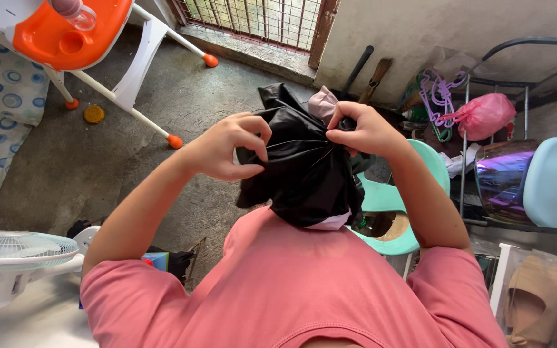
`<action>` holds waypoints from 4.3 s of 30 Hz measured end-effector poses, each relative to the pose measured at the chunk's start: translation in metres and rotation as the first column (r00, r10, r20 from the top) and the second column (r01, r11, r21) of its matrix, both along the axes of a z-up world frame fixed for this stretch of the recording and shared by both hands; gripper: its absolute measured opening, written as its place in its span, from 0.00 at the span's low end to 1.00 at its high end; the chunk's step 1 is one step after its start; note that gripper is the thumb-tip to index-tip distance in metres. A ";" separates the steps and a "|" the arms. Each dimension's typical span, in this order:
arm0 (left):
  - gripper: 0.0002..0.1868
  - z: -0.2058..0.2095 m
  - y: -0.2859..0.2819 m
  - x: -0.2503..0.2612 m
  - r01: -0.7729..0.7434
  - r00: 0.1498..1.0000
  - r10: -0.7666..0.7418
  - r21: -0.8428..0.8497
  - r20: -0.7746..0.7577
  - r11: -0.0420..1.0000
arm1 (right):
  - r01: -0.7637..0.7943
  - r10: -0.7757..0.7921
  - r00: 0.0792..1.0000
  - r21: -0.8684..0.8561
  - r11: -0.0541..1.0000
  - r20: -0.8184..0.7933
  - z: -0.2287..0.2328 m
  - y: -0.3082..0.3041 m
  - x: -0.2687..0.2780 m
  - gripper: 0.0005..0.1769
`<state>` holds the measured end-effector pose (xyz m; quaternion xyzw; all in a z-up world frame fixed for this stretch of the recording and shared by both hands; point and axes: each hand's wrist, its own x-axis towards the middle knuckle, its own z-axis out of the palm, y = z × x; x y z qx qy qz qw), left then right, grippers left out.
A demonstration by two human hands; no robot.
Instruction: The person retrieves a folded umbrella, opens it, and attempts to fix a detached rib by hand. They then place the umbrella aside and pick up a small blue plastic scoop.
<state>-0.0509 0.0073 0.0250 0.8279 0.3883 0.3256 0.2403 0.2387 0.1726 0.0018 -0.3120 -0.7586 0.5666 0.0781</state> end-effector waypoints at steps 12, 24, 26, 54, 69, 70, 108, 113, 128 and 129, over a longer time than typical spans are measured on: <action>0.17 -0.024 0.002 0.035 -0.675 0.695 0.718 0.389 0.048 0.627 | 0.260 -0.260 0.966 0.001 0.966 0.012 -0.003 -0.002 -0.018 0.12; 0.17 -0.060 -0.015 0.014 -0.847 0.508 0.837 0.295 0.201 0.443 | 0.263 -0.265 0.964 -0.152 0.953 0.010 -0.013 0.005 -0.016 0.16; 0.12 -0.082 -0.014 0.011 -0.915 0.392 0.865 0.038 0.314 0.401 | 0.318 -0.328 0.945 -0.204 0.926 -0.016 -0.019 0.004 -0.018 0.14; 0.23 -0.171 0.008 0.126 0.588 -0.065 0.809 -0.632 0.584 0.504 | 0.506 -0.163 0.840 0.640 0.579 -0.517 -0.093 -0.078 -0.039 0.14; 0.13 -0.272 0.056 0.030 0.372 -0.339 0.767 -0.671 0.545 0.642 | 0.021 -0.397 0.886 0.835 0.550 0.240 -0.113 -0.098 -0.055 0.44; 0.12 -0.273 0.061 0.018 0.348 -0.343 0.761 -0.678 0.551 0.647 | 0.022 -0.371 0.912 0.880 0.475 0.177 -0.115 -0.095 -0.054 0.47; 0.23 -0.126 0.179 -0.045 -0.173 -0.038 0.489 -0.488 0.871 0.856 | -0.007 -0.099 0.927 -0.282 0.959 -0.361 -0.151 -0.069 -0.089 0.11; 0.22 -0.147 0.232 -0.078 -0.081 -0.123 0.636 -0.647 0.762 0.758 | -0.030 -0.157 0.929 -0.491 0.871 -0.335 -0.102 -0.071 -0.094 0.12; 0.21 -0.202 0.273 -0.094 -0.230 -0.133 0.661 -0.671 0.739 0.705 | -0.055 -0.230 0.917 -0.673 0.738 -0.327 -0.094 -0.071 -0.096 0.10; 0.20 -0.201 0.274 -0.091 -0.199 -0.149 0.671 -0.687 0.726 0.699 | -0.059 -0.242 0.914 -0.698 0.714 -0.324 -0.089 -0.072 -0.093 0.10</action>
